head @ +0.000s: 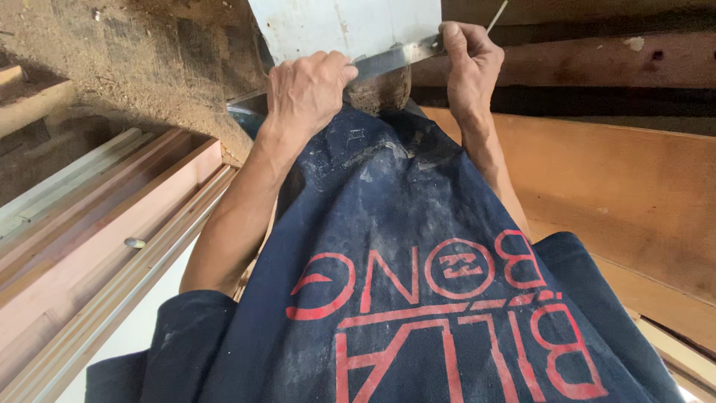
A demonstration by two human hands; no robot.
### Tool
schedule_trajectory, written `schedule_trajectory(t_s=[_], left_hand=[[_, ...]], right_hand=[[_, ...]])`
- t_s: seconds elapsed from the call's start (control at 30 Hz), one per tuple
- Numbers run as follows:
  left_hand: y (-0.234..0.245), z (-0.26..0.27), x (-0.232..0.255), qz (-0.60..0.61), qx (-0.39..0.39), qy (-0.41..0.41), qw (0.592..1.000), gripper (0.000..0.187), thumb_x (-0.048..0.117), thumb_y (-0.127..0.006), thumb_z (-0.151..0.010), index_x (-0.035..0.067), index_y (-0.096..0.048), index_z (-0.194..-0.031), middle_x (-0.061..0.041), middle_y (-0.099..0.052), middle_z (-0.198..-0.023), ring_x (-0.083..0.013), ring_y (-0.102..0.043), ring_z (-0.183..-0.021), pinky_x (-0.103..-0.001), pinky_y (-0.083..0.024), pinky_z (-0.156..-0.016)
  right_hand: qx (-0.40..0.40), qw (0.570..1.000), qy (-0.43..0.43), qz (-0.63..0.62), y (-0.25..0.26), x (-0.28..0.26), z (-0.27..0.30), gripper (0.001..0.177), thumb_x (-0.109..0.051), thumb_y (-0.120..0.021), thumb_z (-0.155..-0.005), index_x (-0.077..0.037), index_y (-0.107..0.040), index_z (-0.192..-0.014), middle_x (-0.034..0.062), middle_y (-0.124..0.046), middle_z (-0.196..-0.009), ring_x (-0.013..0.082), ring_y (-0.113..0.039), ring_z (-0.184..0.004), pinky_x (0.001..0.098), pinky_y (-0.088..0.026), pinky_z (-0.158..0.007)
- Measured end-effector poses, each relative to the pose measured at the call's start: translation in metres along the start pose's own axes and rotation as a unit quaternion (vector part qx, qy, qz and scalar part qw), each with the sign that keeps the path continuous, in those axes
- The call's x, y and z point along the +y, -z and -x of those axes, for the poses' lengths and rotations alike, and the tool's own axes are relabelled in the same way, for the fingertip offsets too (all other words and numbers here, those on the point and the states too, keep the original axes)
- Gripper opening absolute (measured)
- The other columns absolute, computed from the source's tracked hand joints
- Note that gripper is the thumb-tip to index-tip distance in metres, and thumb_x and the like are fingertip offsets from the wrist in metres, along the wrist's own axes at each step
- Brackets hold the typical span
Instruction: The person measures and marks a long white wooden plank using a metal ruler and pencil. They then use a circular saw to cut the plank along the marked line. Finally, they pick up the cut piece of wood.
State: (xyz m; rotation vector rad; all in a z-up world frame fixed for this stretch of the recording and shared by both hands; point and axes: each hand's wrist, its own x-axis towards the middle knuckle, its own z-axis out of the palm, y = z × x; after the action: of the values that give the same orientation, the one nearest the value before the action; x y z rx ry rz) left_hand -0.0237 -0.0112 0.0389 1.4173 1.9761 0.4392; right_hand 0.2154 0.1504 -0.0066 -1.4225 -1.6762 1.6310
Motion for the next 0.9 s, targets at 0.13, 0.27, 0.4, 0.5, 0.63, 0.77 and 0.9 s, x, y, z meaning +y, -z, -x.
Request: schedule_trajectory(t_s=[0.13, 0.27, 0.4, 0.5, 0.63, 0.77, 0.9], left_hand=[[-0.001, -0.013, 0.0, 0.035, -0.036, 0.054, 0.997, 0.031, 0.035, -0.061, -0.107, 0.008, -0.075, -0.1, -0.015, -0.07, -0.067, -0.0328, -0.071, -0.061, -0.049, -0.054, -0.058], [-0.015, -0.017, -0.003, 0.079, 0.02, 0.052, 0.995, 0.029, 0.039, -0.067, -0.102, 0.011, -0.074, -0.098, -0.012, -0.073, -0.07, -0.0337, -0.072, -0.066, -0.049, -0.054, -0.061], [-0.028, -0.018, -0.008, 0.112, 0.025, 0.09, 0.989, 0.029, 0.042, -0.069, -0.098, 0.012, -0.071, -0.098, -0.008, -0.075, -0.073, -0.0304, -0.073, -0.069, -0.047, -0.054, -0.061], [-0.037, -0.015, -0.014, 0.112, 0.054, 0.085, 0.989, 0.029, 0.043, -0.073, -0.096, 0.014, -0.072, -0.095, -0.006, -0.077, -0.079, -0.028, -0.074, -0.071, -0.046, -0.054, -0.061], [-0.046, -0.017, -0.021, 0.127, 0.068, 0.09, 0.985, 0.027, 0.043, -0.076, -0.093, 0.016, -0.075, -0.091, -0.003, -0.077, -0.083, -0.0234, -0.073, -0.071, -0.043, -0.055, -0.058], [-0.049, -0.019, -0.024, 0.127, 0.068, 0.108, 0.984, 0.028, 0.045, -0.079, -0.09, 0.016, -0.077, -0.088, -0.003, -0.077, -0.08, -0.0229, -0.073, -0.069, -0.042, -0.054, -0.059], [-0.046, -0.021, -0.024, 0.128, 0.051, 0.124, 0.983, 0.029, 0.045, -0.08, -0.089, 0.016, -0.077, -0.087, -0.004, -0.076, -0.076, -0.0239, -0.072, -0.069, -0.043, -0.054, -0.06]], right_hand=[[-0.011, 1.0, -0.011, 0.006, -0.002, 0.0, 0.001, 0.024, -0.017, -0.065, -0.106, 0.001, -0.073, -0.12, 0.004, -0.075, -0.096, 0.0078, -0.065, -0.085, 0.0247, -0.054, -0.076], [-0.003, 1.0, -0.027, 0.008, -0.002, 0.008, 0.005, 0.024, -0.013, -0.064, -0.105, 0.002, -0.071, -0.122, 0.0057, -0.074, -0.1, 0.0087, -0.064, -0.087, 0.0248, -0.053, -0.077], [-0.005, 1.0, -0.003, 0.009, -0.004, 0.014, -0.001, 0.022, -0.009, -0.063, -0.104, 0.003, -0.069, -0.122, 0.0074, -0.075, -0.105, 0.0125, -0.071, -0.097, 0.0275, -0.06, -0.087], [0.018, 0.999, -0.012, 0.05, -0.007, 0.016, 0.0, 0.023, -0.006, -0.064, -0.102, 0.005, -0.071, -0.121, 0.0103, -0.076, -0.104, 0.014, -0.068, -0.095, 0.0285, -0.057, -0.084], [0.03, 0.997, -0.009, 0.072, -0.013, 0.018, 0.003, 0.023, -0.007, -0.061, -0.103, 0.004, -0.071, -0.12, 0.0116, -0.077, -0.106, 0.0159, -0.072, -0.097, 0.0301, -0.06, -0.087], [0.069, 0.991, 0.006, 0.113, -0.017, 0.019, 0.004, 0.022, -0.006, -0.067, -0.099, 0.005, -0.072, -0.118, 0.0142, -0.073, -0.11, 0.0179, -0.072, -0.099, 0.0318, -0.061, -0.088], [0.056, 0.997, -0.013, 0.047, -0.015, 0.022, 0.002, 0.025, -0.005, -0.067, -0.097, 0.006, -0.069, -0.12, 0.0134, -0.076, -0.11, 0.0176, -0.072, -0.101, 0.0318, -0.059, -0.091]])
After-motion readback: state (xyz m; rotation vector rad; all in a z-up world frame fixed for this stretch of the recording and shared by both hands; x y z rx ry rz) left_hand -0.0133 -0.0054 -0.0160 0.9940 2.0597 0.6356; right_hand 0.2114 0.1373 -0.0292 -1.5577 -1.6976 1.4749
